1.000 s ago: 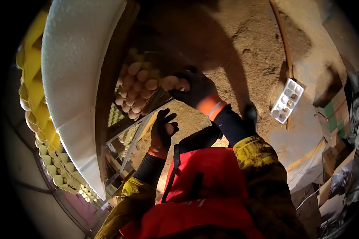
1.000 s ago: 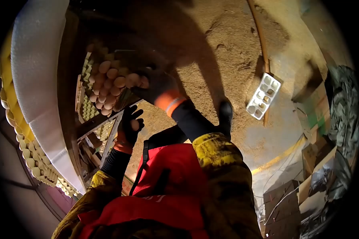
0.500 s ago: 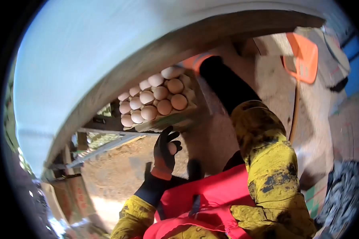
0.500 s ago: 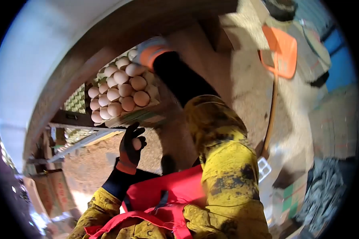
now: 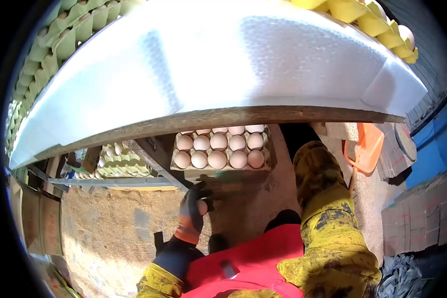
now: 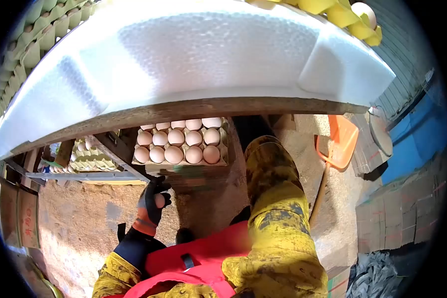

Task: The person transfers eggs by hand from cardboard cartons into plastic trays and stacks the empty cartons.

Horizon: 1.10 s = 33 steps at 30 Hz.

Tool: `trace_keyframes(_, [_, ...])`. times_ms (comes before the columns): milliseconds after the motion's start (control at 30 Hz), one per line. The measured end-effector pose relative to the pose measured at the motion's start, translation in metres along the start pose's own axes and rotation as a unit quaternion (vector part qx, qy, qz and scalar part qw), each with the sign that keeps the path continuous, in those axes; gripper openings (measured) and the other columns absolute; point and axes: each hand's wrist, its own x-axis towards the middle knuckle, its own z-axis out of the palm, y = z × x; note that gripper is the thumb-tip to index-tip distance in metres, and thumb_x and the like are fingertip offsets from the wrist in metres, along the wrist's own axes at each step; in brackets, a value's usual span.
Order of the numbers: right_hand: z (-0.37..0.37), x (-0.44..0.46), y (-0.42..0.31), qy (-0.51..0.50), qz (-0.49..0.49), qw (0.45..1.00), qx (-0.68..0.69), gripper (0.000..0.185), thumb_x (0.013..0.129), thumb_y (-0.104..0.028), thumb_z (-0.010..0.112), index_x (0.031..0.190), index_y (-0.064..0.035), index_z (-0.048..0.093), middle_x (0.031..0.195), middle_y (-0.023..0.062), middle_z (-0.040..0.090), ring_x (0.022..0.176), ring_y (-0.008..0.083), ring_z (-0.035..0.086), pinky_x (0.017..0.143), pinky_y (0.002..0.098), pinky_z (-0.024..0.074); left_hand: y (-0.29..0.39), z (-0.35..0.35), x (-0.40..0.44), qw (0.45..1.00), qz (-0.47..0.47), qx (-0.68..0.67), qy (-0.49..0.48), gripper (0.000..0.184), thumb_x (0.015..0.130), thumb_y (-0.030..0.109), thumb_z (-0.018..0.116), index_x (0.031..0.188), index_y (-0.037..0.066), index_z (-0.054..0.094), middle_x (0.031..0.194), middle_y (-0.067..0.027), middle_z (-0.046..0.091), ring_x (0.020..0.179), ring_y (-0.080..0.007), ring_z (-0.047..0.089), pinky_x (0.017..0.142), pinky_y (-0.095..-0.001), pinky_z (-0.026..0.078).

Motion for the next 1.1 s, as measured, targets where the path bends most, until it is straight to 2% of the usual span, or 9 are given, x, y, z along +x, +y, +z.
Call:
trace_keyframes(133, [0.019,-0.001,-0.011,0.034,-0.018,0.999,0.028,0.031,0.099,-0.033,0.054,0.113,-0.0083,0.065,0.105,0.0101,0.063,0.096,0.0230,0.059,0.084,0.0368,0.0462,-0.009,0.001,0.019,0.998,0.035,-0.056,0.013,0.045,0.106,0.039,0.041,0.138,0.011,0.057,0.115,-0.0079,0.066,0.083,-0.0132,0.062,0.073,-0.0293,0.053])
trace_keyframes(300, [0.017,-0.047,-0.017,0.044,-0.064,0.978,0.192,0.028,0.101,-0.031,0.053,0.111,-0.0079,0.064,0.102,0.0070,0.061,0.092,0.0195,0.057,0.081,0.0344,0.0453,-0.056,-0.020,0.079,0.986,0.058,-0.158,0.014,0.035,0.106,0.037,0.040,0.085,0.015,0.055,0.065,0.0038,0.047,0.053,-0.0112,0.042,0.048,-0.0263,0.032])
trace_keyframes(467, [-0.147,-0.171,0.113,0.268,0.010,0.798,0.539,0.025,0.103,-0.030,0.053,0.109,-0.0076,0.063,0.098,0.0039,0.060,0.089,0.0161,0.056,0.078,0.0320,0.0444,-0.076,-0.028,0.109,0.953,0.084,-0.286,-0.062,0.033,0.104,0.040,0.051,0.082,0.017,0.058,0.068,0.0029,0.055,0.061,-0.0132,0.053,0.054,-0.0277,0.041])
trace_keyframes(500, [-0.201,-0.195,0.146,0.340,0.084,0.763,0.542,0.025,0.102,-0.030,0.059,0.095,-0.0072,0.068,0.076,-0.0013,0.063,0.067,0.0125,0.060,0.059,0.0281,0.0487,-0.094,-0.037,0.121,0.942,0.091,-0.311,-0.084,0.033,0.104,0.039,0.052,0.082,0.017,0.059,0.070,0.0027,0.055,0.063,-0.0131,0.054,0.057,-0.0278,0.041])
trace_keyframes(633, [-0.399,-0.179,0.030,0.415,-0.102,0.856,0.291,0.036,0.100,-0.025,0.063,0.131,-0.0072,0.064,0.103,0.0003,0.066,0.081,0.0059,0.056,0.069,0.0214,0.0458,-0.138,-0.038,0.150,0.936,0.081,-0.335,0.066,0.034,0.102,0.045,0.057,0.085,0.016,0.062,0.076,0.0037,0.056,0.072,-0.0141,0.053,0.067,-0.0312,0.046])
trace_keyframes(733, [-0.432,-0.126,-0.003,0.267,-0.136,0.950,0.089,0.042,0.097,-0.033,0.066,0.131,-0.0076,0.065,0.123,0.0124,0.069,0.104,0.0217,0.068,0.091,0.0341,0.0545,-0.182,-0.052,0.176,0.734,0.036,-0.643,-0.215,0.035,0.101,0.048,0.058,0.096,0.014,0.064,0.087,0.0019,0.058,0.083,-0.0152,0.054,0.077,-0.0316,0.048])
trace_keyframes(833, [-0.432,-0.090,-0.013,0.119,-0.031,0.991,-0.055,0.055,0.087,-0.050,0.072,0.123,-0.0089,0.070,0.114,0.0138,0.073,0.103,0.0246,0.070,0.092,0.0375,0.0553,-0.147,-0.041,0.147,0.908,0.117,-0.394,-0.079,0.036,0.103,0.047,0.056,0.109,0.012,0.063,0.096,0.0004,0.059,0.089,-0.0148,0.054,0.083,-0.0301,0.047])
trace_keyframes(1033, [-0.430,-0.090,0.019,0.298,-0.195,0.922,0.149,0.031,0.097,-0.029,0.066,0.117,-0.0048,0.070,0.106,0.0106,0.073,0.089,0.0171,0.072,0.077,0.0294,0.0594,-0.155,-0.071,0.176,0.937,0.314,-0.156,-0.001,0.022,0.108,0.029,0.051,0.107,0.009,0.060,0.091,0.0040,0.056,0.082,-0.0122,0.054,0.075,-0.0268,0.048])
trace_keyframes(1100, [-0.412,-0.138,0.020,0.210,-0.226,0.861,0.405,0.031,0.102,-0.030,0.058,0.114,-0.0027,0.065,0.105,0.0121,0.069,0.090,0.0186,0.068,0.077,0.0339,0.0570,-0.131,-0.043,0.145,0.946,0.222,-0.225,0.078,0.023,0.108,0.028,0.049,0.097,0.012,0.062,0.085,0.0028,0.053,0.077,-0.0131,0.051,0.071,-0.0273,0.047])
